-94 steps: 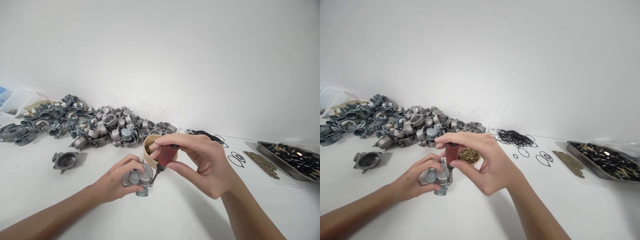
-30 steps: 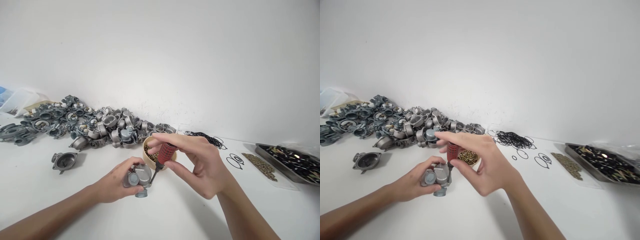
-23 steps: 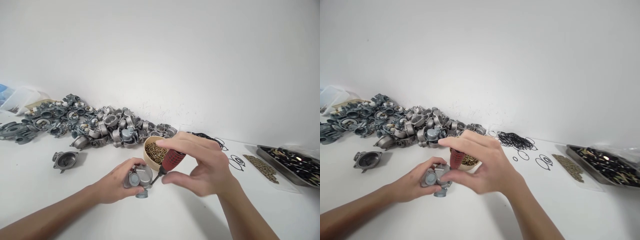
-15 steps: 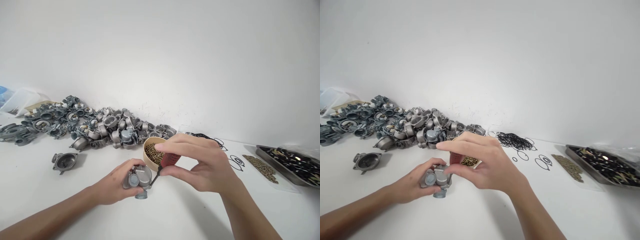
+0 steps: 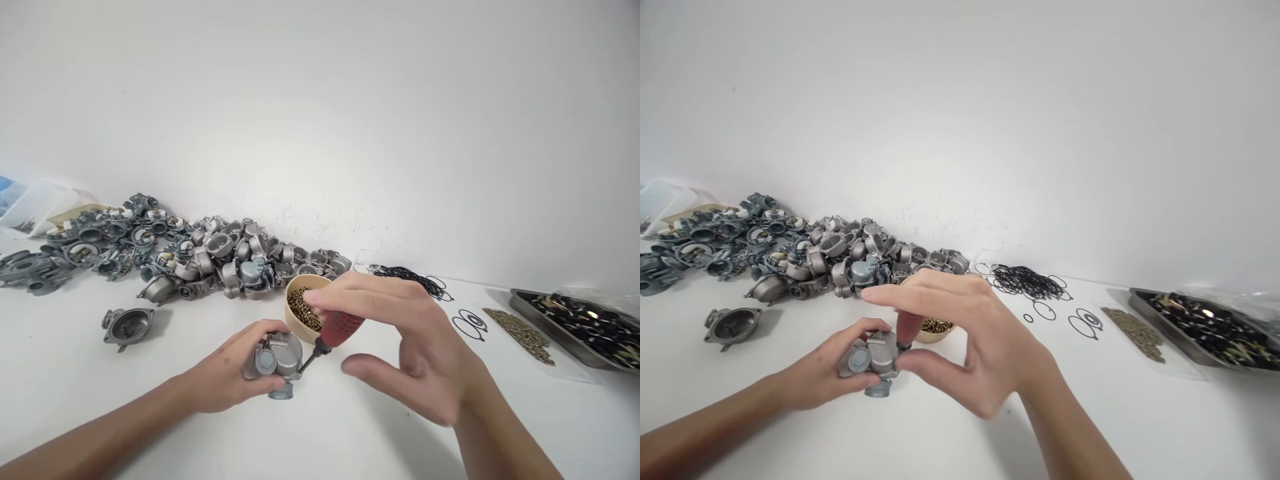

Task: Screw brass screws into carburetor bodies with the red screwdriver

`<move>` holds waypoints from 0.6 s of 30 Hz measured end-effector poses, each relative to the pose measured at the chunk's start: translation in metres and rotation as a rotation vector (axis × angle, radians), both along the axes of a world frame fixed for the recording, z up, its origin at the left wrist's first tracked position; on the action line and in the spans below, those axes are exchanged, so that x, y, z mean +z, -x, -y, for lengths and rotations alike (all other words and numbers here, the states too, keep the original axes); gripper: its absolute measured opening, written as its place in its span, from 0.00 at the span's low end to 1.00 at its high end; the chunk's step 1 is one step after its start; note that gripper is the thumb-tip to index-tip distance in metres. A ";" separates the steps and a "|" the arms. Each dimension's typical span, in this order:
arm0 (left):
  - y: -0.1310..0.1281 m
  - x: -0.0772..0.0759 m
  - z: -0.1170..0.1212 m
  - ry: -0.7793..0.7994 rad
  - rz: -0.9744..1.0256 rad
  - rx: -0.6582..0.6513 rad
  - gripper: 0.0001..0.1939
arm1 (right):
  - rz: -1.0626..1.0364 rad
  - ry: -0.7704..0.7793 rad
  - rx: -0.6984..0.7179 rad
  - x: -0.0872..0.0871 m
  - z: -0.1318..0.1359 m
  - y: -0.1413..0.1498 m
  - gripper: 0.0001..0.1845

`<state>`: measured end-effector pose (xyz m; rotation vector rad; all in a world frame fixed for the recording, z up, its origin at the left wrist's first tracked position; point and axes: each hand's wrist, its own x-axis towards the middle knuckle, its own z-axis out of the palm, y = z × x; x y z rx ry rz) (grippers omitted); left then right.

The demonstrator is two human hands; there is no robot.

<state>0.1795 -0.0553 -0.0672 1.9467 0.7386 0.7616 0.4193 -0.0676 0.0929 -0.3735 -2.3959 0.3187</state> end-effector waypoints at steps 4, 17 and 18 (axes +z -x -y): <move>0.000 -0.002 0.000 0.010 0.020 -0.010 0.29 | -0.002 0.053 0.008 0.000 0.001 0.000 0.22; 0.000 -0.002 -0.002 0.023 -0.008 0.001 0.29 | -0.061 0.008 -0.043 -0.002 -0.004 -0.001 0.20; 0.000 -0.003 -0.002 0.019 -0.008 0.003 0.29 | -0.058 -0.027 -0.062 -0.002 -0.005 -0.001 0.19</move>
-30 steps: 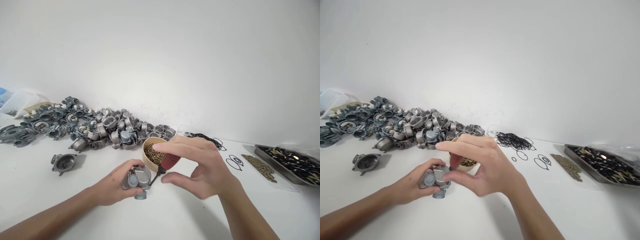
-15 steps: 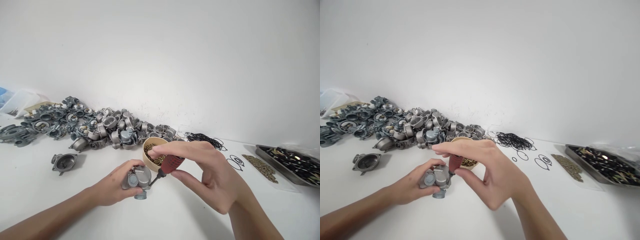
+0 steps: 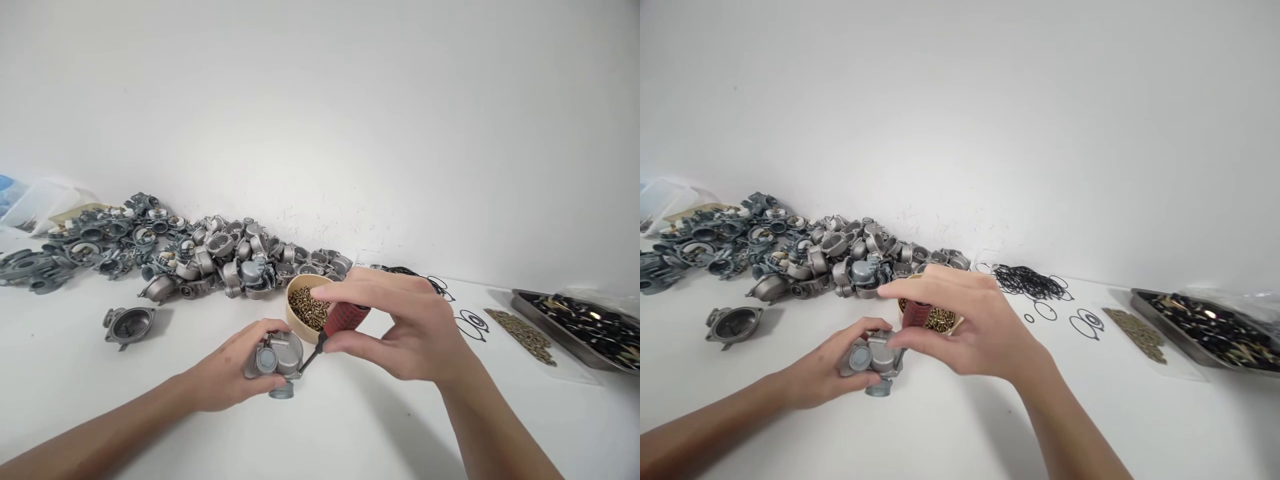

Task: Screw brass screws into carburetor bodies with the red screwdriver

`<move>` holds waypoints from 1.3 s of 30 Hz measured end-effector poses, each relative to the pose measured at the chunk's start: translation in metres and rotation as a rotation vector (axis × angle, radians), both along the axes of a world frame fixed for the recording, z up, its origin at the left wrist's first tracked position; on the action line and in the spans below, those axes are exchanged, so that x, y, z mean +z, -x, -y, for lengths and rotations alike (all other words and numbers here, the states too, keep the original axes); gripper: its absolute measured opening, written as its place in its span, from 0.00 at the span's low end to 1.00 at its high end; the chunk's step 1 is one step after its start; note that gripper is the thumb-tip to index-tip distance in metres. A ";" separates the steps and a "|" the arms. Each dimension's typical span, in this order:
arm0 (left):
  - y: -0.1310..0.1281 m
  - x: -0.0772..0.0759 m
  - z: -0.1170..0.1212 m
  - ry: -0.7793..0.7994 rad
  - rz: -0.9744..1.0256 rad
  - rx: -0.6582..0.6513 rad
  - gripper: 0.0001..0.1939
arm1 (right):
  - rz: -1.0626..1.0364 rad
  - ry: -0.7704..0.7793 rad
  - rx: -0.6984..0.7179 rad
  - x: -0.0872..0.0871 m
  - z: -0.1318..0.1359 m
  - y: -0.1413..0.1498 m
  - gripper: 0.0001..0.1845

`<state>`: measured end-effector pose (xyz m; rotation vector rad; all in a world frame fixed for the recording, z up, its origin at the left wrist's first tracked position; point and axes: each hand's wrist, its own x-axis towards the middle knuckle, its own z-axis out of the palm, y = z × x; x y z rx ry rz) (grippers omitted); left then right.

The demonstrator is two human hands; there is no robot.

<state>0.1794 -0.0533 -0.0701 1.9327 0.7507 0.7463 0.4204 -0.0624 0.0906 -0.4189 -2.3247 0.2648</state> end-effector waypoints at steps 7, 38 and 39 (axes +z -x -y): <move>0.000 0.004 0.002 -0.026 0.005 0.007 0.28 | 0.083 0.112 0.055 0.001 0.001 -0.003 0.27; -0.002 0.014 0.003 -0.016 -0.025 0.054 0.25 | 0.045 0.109 0.075 -0.002 0.000 0.002 0.16; -0.002 0.014 0.002 -0.018 -0.025 0.054 0.25 | 0.042 0.109 0.078 -0.002 0.000 0.002 0.15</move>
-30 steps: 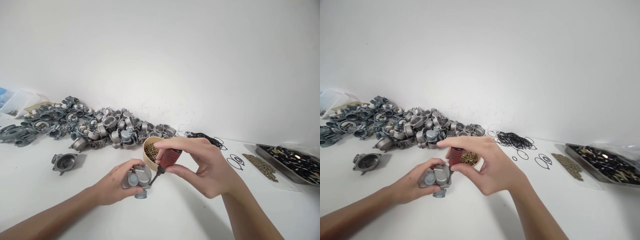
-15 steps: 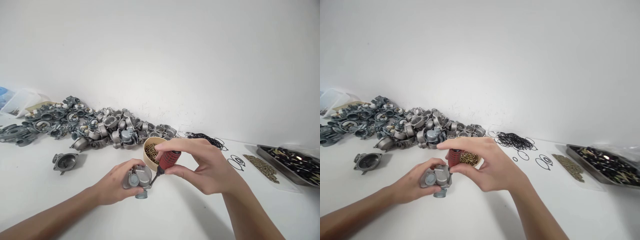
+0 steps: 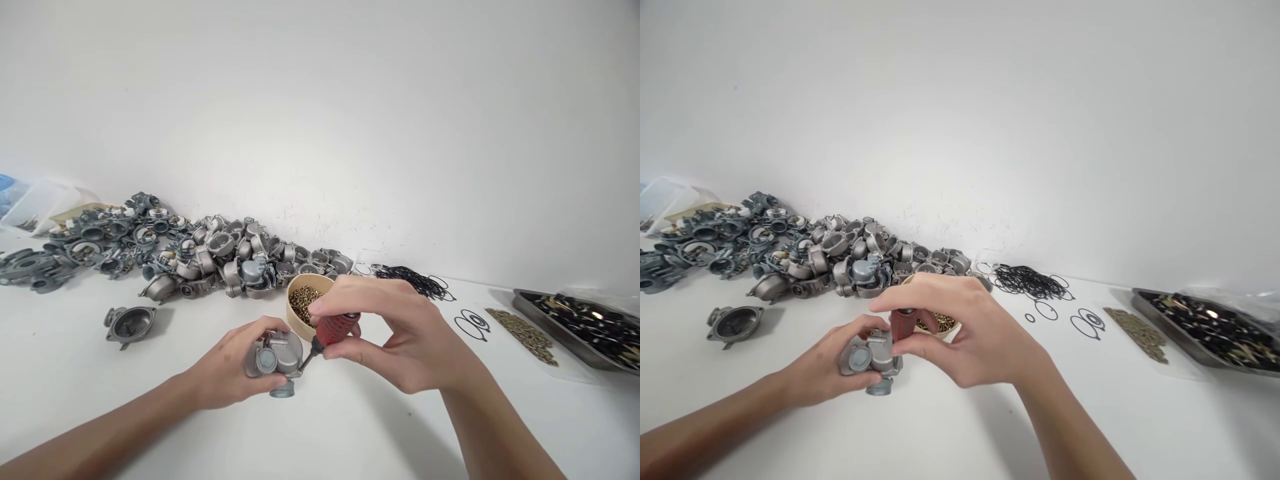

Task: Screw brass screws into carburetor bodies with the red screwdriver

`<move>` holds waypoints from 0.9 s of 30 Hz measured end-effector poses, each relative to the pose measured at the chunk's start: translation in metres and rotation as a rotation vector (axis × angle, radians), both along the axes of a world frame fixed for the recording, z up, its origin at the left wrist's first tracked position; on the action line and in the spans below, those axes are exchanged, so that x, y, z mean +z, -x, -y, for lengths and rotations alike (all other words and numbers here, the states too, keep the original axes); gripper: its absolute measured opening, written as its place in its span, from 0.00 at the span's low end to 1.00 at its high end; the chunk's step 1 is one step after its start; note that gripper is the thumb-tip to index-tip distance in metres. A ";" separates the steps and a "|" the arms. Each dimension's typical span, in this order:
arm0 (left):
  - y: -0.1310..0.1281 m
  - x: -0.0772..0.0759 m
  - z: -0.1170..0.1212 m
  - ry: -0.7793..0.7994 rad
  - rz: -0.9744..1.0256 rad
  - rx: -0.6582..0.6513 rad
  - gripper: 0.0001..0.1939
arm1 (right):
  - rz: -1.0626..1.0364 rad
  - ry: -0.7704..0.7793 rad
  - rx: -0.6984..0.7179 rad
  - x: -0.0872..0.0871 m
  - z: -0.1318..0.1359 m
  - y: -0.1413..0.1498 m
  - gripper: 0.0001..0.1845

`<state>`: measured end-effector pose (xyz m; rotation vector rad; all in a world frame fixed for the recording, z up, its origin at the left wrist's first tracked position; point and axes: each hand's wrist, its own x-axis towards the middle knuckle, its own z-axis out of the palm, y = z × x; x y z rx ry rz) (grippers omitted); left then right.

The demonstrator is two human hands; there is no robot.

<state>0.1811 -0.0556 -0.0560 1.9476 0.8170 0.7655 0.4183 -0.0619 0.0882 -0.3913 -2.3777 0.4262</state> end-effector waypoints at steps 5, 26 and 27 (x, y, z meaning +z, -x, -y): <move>0.000 -0.002 0.000 -0.010 -0.006 0.007 0.24 | -0.013 0.013 0.004 -0.001 -0.001 0.000 0.17; 0.000 -0.020 -0.008 0.211 0.155 -0.025 0.40 | -0.193 0.103 -0.686 -0.034 -0.050 -0.055 0.15; 0.000 -0.020 -0.010 0.218 0.191 -0.042 0.40 | -0.183 0.077 -0.722 -0.048 -0.052 -0.057 0.16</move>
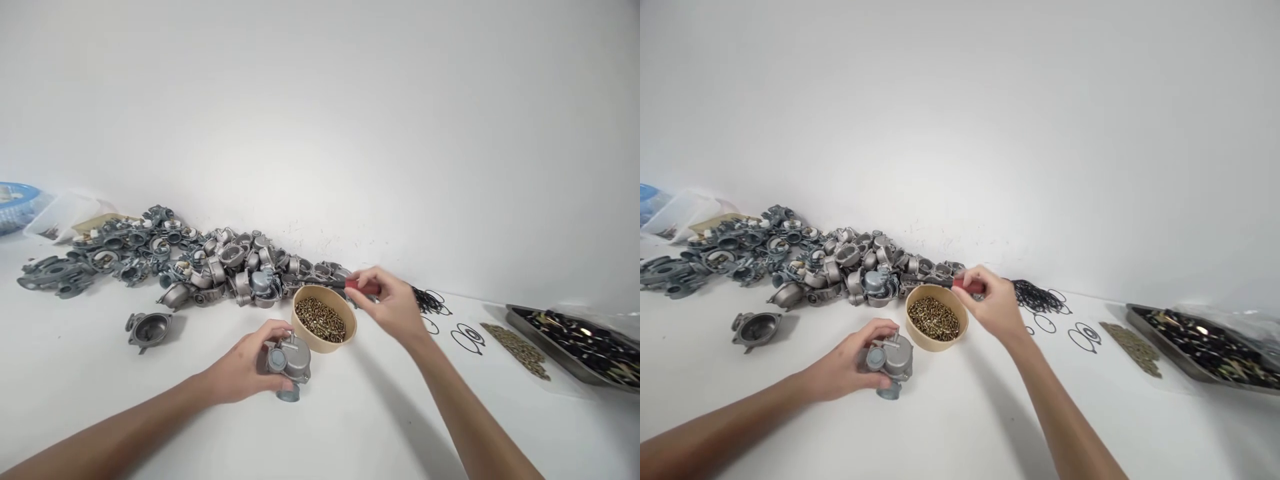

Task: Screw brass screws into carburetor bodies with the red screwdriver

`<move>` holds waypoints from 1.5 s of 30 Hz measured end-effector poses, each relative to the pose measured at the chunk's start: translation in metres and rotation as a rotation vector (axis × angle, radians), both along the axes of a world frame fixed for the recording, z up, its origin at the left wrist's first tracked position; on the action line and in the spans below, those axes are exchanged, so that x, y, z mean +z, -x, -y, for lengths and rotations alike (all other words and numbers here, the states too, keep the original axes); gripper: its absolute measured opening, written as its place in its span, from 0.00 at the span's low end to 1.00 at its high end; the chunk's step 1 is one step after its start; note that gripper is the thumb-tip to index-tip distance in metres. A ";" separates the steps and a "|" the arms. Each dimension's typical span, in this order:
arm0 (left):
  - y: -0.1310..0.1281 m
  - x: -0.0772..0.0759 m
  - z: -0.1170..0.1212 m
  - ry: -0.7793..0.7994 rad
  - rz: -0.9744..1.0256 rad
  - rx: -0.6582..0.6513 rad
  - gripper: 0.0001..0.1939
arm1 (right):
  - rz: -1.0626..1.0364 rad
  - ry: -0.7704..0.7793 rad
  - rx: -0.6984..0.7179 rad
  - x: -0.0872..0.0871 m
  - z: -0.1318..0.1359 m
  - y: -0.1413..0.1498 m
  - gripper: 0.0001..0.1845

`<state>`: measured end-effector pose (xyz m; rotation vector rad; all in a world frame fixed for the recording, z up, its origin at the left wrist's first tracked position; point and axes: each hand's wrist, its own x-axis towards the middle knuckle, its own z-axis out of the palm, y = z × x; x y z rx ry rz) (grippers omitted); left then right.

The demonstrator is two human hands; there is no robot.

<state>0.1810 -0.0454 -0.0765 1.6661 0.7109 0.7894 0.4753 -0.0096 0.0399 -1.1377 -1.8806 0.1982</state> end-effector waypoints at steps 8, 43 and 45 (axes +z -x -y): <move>0.017 0.004 -0.023 -0.040 0.056 -0.103 0.29 | 0.151 -0.077 -0.100 -0.066 0.014 -0.011 0.17; 0.012 -0.025 -0.032 -0.134 -0.089 -0.022 0.17 | 0.083 -0.333 -0.322 -0.025 0.041 -0.045 0.29; 0.012 -0.024 -0.031 -0.147 -0.129 -0.031 0.18 | 0.030 -0.185 -0.628 -0.022 0.029 -0.092 0.34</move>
